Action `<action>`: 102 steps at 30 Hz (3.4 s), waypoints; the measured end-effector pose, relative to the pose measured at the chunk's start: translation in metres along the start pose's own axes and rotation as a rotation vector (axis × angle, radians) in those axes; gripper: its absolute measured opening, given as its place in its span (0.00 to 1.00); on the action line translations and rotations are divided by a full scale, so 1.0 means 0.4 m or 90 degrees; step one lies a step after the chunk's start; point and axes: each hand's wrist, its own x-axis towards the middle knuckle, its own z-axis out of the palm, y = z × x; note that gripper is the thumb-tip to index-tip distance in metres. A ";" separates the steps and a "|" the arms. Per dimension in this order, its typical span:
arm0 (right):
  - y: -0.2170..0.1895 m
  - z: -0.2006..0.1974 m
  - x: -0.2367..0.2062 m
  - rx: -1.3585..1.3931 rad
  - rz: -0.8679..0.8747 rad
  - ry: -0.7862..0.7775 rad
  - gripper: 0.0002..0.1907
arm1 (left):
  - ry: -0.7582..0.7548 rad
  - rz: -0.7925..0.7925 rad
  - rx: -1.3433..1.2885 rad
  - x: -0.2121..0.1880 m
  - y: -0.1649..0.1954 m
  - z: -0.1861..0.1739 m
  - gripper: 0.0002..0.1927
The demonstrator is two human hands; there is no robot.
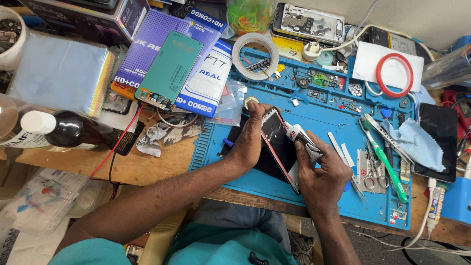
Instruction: The person applies adhesive along the edges of a smartphone screen assembly, then uses a metal spudger to spread and press the adhesive. The person also handles a replacement battery and a new screen, positioning them near the work area.
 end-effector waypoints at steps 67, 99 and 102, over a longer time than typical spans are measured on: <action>0.012 -0.042 -0.065 0.027 0.071 0.019 0.16 | 0.009 0.036 -0.028 0.000 -0.010 0.004 0.48; 0.029 -0.060 -0.093 0.006 0.075 0.022 0.15 | -0.004 0.010 -0.055 0.003 -0.017 0.005 0.48; 0.026 -0.064 -0.095 -0.001 0.081 0.025 0.15 | 0.000 0.017 -0.054 0.004 -0.017 0.005 0.48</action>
